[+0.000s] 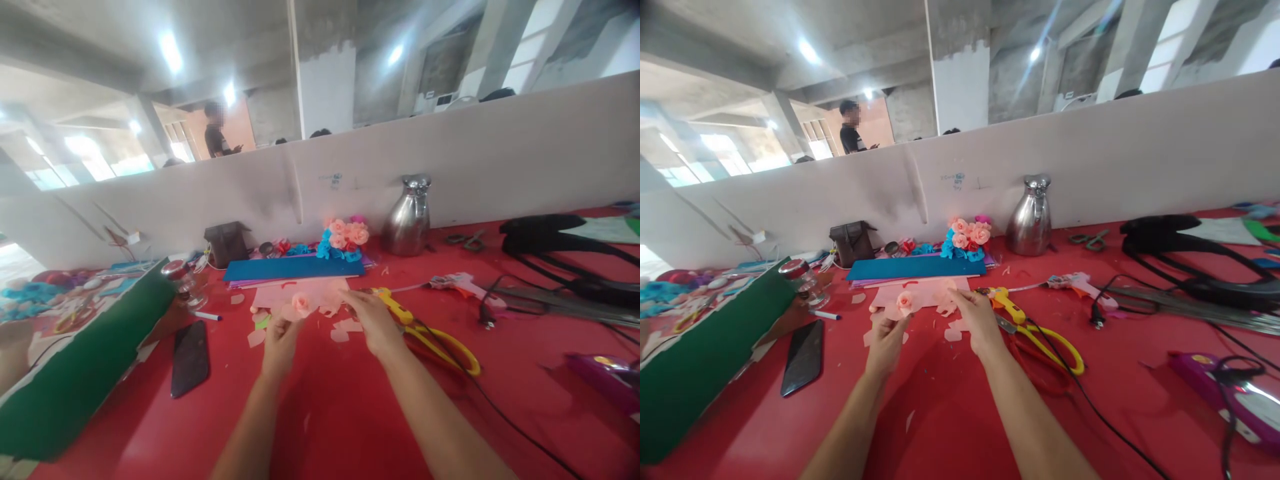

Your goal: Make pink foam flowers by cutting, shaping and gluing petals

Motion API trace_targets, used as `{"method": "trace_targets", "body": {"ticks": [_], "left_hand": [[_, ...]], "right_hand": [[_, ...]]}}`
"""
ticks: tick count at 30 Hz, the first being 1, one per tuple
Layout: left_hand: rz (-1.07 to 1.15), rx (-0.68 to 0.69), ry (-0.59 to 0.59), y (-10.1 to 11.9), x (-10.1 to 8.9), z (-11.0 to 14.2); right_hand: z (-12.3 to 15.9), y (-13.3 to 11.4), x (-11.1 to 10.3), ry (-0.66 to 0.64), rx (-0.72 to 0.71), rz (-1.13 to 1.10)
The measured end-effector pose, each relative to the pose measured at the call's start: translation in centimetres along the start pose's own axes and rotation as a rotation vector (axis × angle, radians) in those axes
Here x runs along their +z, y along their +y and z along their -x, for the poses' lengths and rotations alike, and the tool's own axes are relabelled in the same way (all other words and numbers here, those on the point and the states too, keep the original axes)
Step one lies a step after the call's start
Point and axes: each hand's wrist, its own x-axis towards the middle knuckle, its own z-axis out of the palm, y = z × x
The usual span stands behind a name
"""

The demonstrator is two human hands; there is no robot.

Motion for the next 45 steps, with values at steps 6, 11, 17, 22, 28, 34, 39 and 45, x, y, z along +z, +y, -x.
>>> {"method": "trace_targets", "body": {"ticks": [6,11,17,22,28,34,39,45], "left_hand": [[-0.007,0.005,0.075,0.0,-0.1,-0.3],[0.027,-0.088,0.075,-0.5,0.0,-0.4],[0.051,-0.170,0.076,-0.3,0.7,-0.1],[0.049,-0.203,0.090,0.0,1.0,0.3],[0.086,-0.197,0.116,-0.2,1.0,0.3],[0.157,-0.199,0.084,-0.5,1.2,0.2],[0.196,-0.230,0.115,-0.9,1.2,0.1],[0.249,-0.276,0.098,-1.1,1.3,0.2]], "right_hand": [[-0.1,1.1,0.5,0.015,0.037,-0.069],[0.0,1.5,0.8,-0.041,0.061,-0.183],[0.6,1.4,1.6,0.002,0.043,-0.190],[1.0,1.7,1.9,-0.005,0.047,-0.171],[1.6,1.2,2.1,0.013,0.054,-0.200],[2.1,1.0,2.7,0.015,0.063,-0.203],[2.5,1.0,2.8,0.011,0.078,-0.152],[3.0,0.8,3.2,0.015,0.038,-0.136]]}}
